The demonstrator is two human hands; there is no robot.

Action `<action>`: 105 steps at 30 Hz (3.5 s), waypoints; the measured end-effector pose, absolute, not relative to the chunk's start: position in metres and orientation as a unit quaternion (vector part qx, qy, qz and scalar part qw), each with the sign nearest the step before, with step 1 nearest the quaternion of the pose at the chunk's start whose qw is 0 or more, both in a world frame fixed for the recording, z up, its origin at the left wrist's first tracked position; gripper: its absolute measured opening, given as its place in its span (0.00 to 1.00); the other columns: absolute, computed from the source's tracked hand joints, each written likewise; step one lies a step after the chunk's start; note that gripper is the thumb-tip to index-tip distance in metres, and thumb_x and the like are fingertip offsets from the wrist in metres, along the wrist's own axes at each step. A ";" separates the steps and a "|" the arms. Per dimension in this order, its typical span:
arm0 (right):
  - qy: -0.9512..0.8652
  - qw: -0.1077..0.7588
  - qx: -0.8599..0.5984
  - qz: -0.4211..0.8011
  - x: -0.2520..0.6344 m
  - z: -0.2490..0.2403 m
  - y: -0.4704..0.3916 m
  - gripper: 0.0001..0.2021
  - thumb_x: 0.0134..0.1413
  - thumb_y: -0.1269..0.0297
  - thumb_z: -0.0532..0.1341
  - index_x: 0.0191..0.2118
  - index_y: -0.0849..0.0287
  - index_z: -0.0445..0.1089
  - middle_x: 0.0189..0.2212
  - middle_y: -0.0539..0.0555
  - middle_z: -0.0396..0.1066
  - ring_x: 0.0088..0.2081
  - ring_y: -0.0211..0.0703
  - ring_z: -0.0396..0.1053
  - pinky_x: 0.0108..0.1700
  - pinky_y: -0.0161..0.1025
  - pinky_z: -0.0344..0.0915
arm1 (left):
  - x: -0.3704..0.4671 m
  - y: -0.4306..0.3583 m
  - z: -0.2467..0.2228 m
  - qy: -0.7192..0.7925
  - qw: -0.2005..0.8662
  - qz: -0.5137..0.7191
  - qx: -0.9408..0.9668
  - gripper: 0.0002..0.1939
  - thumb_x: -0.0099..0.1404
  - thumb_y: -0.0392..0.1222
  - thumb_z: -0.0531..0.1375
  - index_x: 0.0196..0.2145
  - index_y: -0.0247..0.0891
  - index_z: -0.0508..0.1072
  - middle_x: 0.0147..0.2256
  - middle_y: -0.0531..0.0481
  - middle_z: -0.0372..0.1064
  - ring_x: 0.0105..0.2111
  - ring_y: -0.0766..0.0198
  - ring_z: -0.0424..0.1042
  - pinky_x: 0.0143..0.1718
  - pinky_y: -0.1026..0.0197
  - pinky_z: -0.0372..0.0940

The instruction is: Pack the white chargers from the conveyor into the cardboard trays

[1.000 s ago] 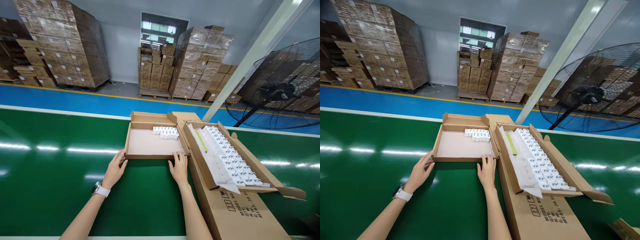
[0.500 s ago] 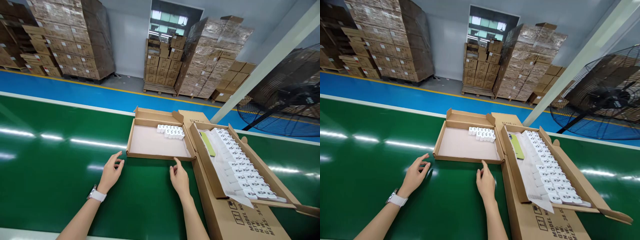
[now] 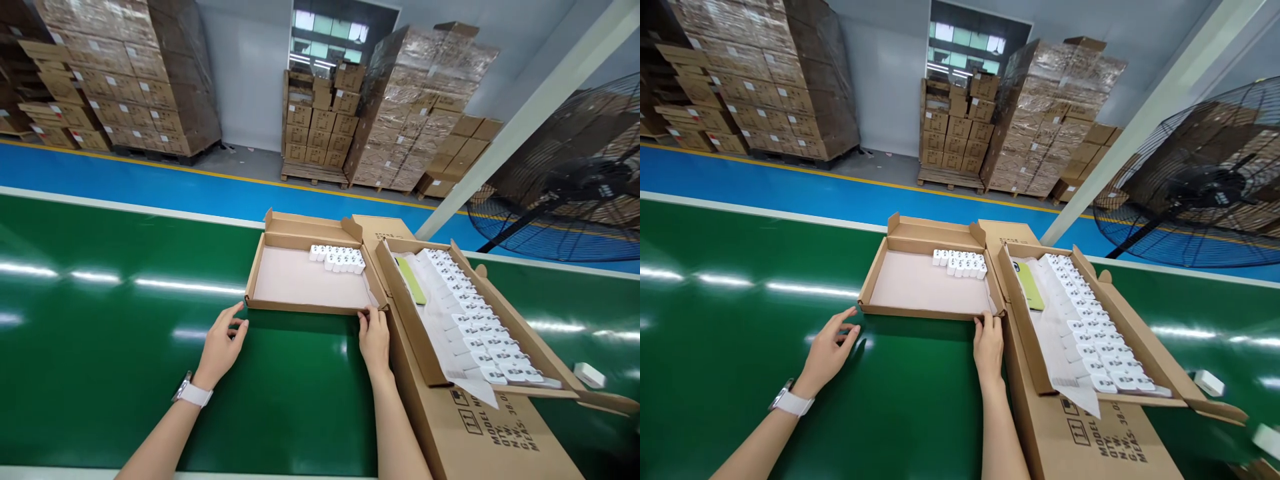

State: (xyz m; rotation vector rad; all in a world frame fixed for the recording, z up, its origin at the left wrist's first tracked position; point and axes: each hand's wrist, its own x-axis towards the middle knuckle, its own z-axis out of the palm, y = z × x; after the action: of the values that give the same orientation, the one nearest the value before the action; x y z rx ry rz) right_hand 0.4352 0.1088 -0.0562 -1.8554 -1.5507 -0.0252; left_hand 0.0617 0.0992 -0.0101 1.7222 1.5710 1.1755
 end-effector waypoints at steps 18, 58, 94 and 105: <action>-0.583 0.399 -0.707 -0.029 0.431 -0.041 0.094 0.22 0.72 0.51 0.46 0.55 0.62 0.66 0.36 0.60 0.71 0.34 0.51 0.70 0.37 0.45 0.67 | 0.061 0.100 -0.015 0.581 0.273 0.434 0.633 0.25 0.72 0.54 0.55 0.60 0.39 0.70 0.55 0.38 0.71 0.39 0.57 0.79 0.33 0.58 0.78; -0.748 0.191 -0.630 0.087 0.385 -0.027 0.072 0.23 0.73 0.50 0.45 0.36 0.54 0.72 0.26 0.51 0.71 0.25 0.41 0.69 0.25 0.35 0.52 | 0.065 0.096 -0.013 0.527 0.249 0.363 0.728 0.16 0.74 0.48 0.52 0.40 0.43 0.80 0.42 0.45 0.79 0.45 0.54 0.79 0.50 0.52 0.74; -0.726 0.150 -0.661 0.114 0.420 -0.055 0.079 0.17 0.65 0.46 0.49 0.39 0.46 0.71 0.29 0.51 0.77 0.28 0.49 0.76 0.21 0.36 0.57 | 0.081 0.090 -0.025 0.529 0.223 0.357 0.737 0.15 0.75 0.41 0.52 0.43 0.42 0.80 0.41 0.46 0.78 0.43 0.57 0.77 0.44 0.59 0.72; -0.725 0.128 -0.666 0.120 0.421 -0.054 0.077 0.18 0.66 0.46 0.47 0.42 0.47 0.69 0.27 0.51 0.76 0.28 0.49 0.76 0.23 0.37 0.57 | 0.081 0.088 -0.022 0.528 0.224 0.357 0.737 0.14 0.75 0.41 0.53 0.43 0.42 0.80 0.41 0.47 0.78 0.43 0.58 0.77 0.44 0.59 0.72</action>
State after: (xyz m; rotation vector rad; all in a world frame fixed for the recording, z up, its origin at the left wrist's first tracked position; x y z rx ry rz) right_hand 0.4207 0.0773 -0.0545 -1.9369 -2.1084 0.3487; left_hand 0.0812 0.0883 -0.0224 2.0351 1.4570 0.9842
